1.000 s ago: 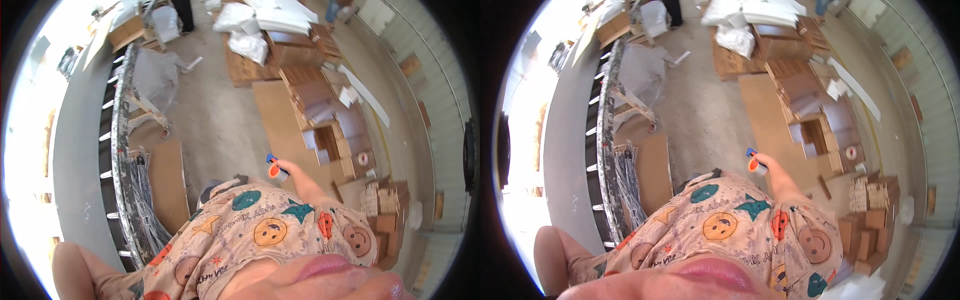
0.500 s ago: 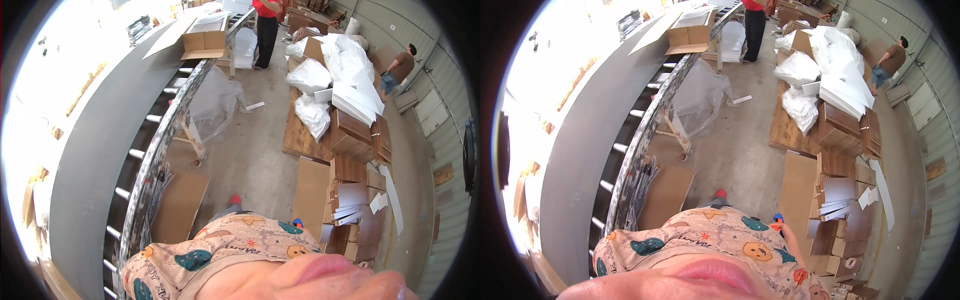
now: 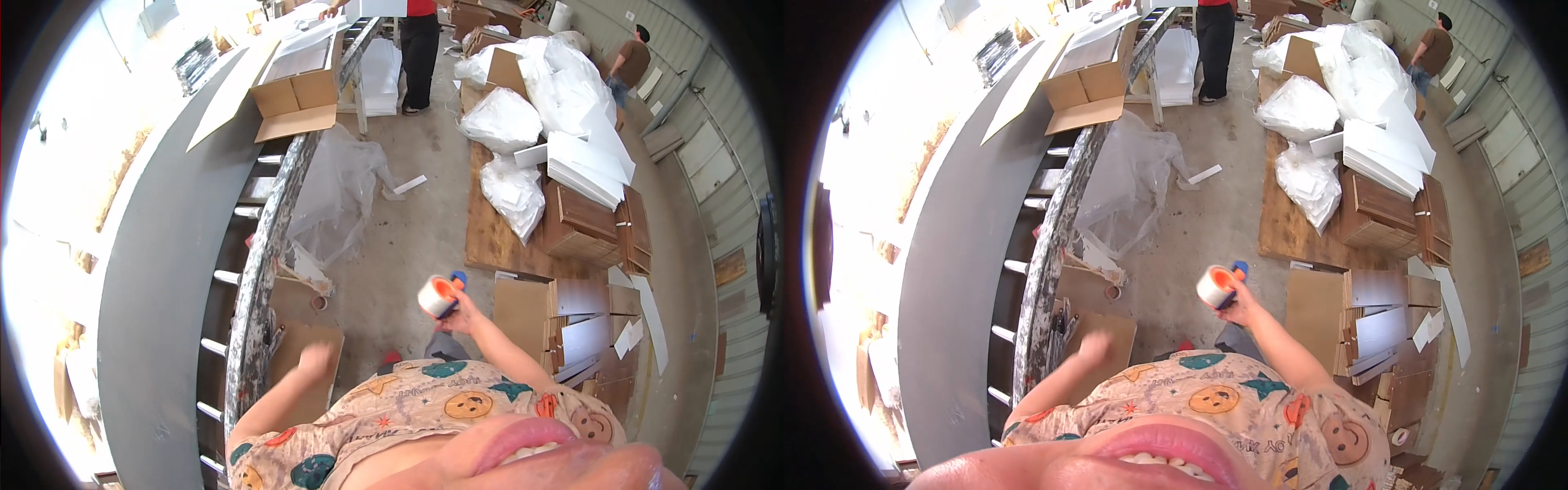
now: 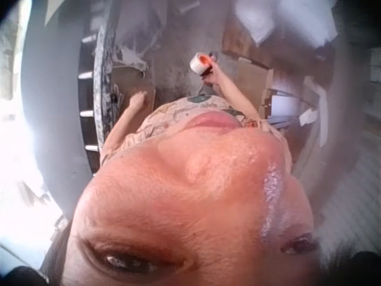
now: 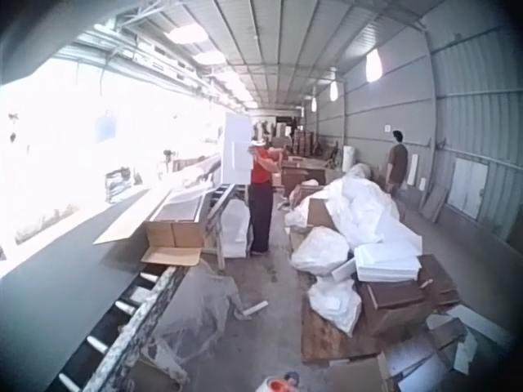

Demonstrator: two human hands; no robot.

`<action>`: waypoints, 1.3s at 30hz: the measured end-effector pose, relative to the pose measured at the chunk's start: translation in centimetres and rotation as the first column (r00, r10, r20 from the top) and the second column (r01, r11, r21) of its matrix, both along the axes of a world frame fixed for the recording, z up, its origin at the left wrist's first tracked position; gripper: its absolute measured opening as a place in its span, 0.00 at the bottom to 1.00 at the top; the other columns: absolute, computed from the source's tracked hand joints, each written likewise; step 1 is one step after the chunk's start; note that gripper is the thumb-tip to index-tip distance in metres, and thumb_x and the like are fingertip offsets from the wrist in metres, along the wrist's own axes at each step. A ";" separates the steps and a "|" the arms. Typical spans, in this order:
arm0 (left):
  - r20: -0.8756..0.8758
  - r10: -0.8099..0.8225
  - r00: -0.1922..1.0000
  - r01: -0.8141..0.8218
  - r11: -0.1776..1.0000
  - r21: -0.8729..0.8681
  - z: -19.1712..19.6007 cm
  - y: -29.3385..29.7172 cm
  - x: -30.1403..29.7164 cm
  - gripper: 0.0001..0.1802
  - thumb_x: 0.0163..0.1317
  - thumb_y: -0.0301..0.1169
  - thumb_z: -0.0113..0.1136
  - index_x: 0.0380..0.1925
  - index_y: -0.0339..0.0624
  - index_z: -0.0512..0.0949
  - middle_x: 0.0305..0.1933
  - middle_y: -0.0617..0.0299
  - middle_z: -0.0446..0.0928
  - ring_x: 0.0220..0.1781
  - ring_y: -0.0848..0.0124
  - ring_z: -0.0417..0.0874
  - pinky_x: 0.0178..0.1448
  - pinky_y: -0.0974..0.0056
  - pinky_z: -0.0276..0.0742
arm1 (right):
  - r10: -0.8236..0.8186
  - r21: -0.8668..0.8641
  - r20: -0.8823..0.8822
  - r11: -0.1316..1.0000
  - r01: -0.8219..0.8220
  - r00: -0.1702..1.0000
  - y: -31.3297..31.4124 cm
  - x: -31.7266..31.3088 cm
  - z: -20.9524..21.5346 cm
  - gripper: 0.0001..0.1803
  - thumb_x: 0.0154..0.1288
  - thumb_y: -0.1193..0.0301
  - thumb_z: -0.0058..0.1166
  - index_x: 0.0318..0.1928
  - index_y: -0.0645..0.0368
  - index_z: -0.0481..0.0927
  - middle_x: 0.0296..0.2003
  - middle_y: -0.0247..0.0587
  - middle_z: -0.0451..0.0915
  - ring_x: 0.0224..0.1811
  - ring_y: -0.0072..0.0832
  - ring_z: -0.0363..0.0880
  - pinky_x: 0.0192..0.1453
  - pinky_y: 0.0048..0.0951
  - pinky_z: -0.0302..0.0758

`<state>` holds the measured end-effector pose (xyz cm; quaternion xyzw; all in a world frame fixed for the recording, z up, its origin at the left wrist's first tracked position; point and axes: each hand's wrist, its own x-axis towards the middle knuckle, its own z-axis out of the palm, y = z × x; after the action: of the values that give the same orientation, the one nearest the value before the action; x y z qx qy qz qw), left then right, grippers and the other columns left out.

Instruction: The person packs items into cardboard boxes by lining them with protective foam padding, folding the cardboard flaps, and taping the seams and edges shut with a tape dispenser.

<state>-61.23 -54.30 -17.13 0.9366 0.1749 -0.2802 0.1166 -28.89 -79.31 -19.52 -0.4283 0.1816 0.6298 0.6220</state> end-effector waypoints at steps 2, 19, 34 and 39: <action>0.844 0.052 0.534 -0.123 0.992 0.016 4.7 -0.4 10.8 0.15 0.55 0.37 0.64 0.37 0.39 0.75 0.41 0.50 0.76 0.44 0.51 0.78 0.44 0.54 0.76 | -0.023 -0.067 0.082 0.997 0.029 0.996 5.2 0.4 3.0 0.27 0.62 0.50 0.50 0.56 0.51 0.71 0.46 0.43 0.76 0.39 0.37 0.77 0.34 0.35 0.74; 0.817 -0.284 0.502 0.210 0.956 0.204 6.8 -7.3 35.9 0.21 0.42 0.40 0.68 0.35 0.40 0.78 0.37 0.56 0.78 0.50 0.58 0.76 0.60 0.48 0.62 | -0.175 0.122 0.464 0.984 0.134 0.868 7.6 11.5 4.8 0.31 0.63 0.48 0.53 0.63 0.41 0.63 0.47 0.31 0.77 0.43 0.25 0.80 0.32 0.35 0.80; 0.463 -0.404 0.789 0.353 0.915 0.198 -0.2 10.8 19.4 0.17 0.56 0.42 0.63 0.36 0.39 0.81 0.33 0.51 0.79 0.43 0.53 0.78 0.56 0.47 0.63 | 0.044 -0.267 -0.189 0.959 -0.095 0.981 -17.3 -15.4 3.8 0.25 0.69 0.51 0.46 0.51 0.59 0.76 0.37 0.40 0.80 0.30 0.26 0.79 0.35 0.30 0.78; 0.351 -0.042 0.936 0.035 0.999 0.026 0.4 13.4 19.8 0.19 0.58 0.44 0.63 0.37 0.39 0.81 0.30 0.52 0.79 0.40 0.53 0.79 0.52 0.50 0.66 | 0.457 -0.283 0.674 0.886 -0.368 0.581 -16.9 -19.7 2.3 0.21 0.66 0.59 0.52 0.52 0.60 0.76 0.43 0.44 0.80 0.44 0.32 0.81 0.51 0.32 0.78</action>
<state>-41.38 -40.89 -16.69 0.9759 0.1359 -0.1089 0.1312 -48.57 -96.23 -17.19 -0.7055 -0.1484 0.5244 0.4531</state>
